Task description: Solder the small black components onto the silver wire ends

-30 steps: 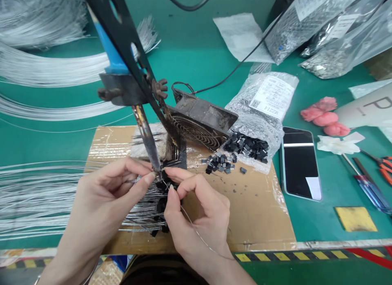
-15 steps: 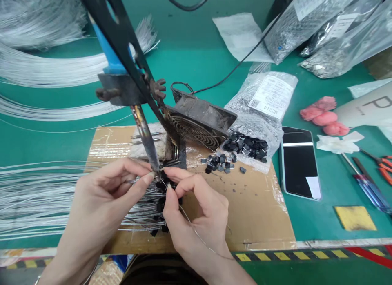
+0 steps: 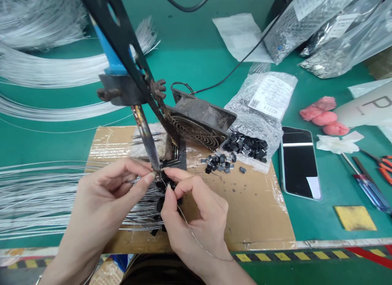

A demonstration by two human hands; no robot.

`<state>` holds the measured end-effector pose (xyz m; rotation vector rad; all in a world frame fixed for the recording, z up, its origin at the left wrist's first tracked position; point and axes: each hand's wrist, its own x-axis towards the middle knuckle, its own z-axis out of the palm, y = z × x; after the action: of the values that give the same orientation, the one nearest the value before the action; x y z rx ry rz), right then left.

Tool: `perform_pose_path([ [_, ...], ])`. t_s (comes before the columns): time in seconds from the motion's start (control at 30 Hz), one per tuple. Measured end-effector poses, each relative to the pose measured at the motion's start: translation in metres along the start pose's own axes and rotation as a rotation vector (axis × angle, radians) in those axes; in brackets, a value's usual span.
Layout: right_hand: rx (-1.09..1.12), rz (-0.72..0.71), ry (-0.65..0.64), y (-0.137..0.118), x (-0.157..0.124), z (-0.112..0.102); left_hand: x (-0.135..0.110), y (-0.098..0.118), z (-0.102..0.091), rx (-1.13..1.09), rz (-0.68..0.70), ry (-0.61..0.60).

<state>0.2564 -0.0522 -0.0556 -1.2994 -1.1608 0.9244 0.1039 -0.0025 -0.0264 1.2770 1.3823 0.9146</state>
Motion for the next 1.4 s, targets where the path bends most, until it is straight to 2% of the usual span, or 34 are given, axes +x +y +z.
perform_pose_path([
  [0.53, -0.011, 0.005, -0.002, -0.0010, -0.0006, 0.0012, -0.0009, -0.0006, 0.0009, -0.009, 0.014, 0.008],
  [0.73, 0.007, 0.016, 0.060, -0.0002, -0.0016, 0.0046, -0.0005, 0.0001, 0.0005, 0.004, -0.003, 0.001],
  [1.2, -0.021, -0.009, 0.021, -0.0031, -0.0005, 0.0035, -0.0040, 0.0040, 0.0002, -0.010, 0.001, 0.011],
  [1.4, -0.016, 0.008, 0.073, -0.0018, -0.0010, 0.0059, -0.0028, 0.0006, 0.0013, -0.009, -0.018, 0.005],
])
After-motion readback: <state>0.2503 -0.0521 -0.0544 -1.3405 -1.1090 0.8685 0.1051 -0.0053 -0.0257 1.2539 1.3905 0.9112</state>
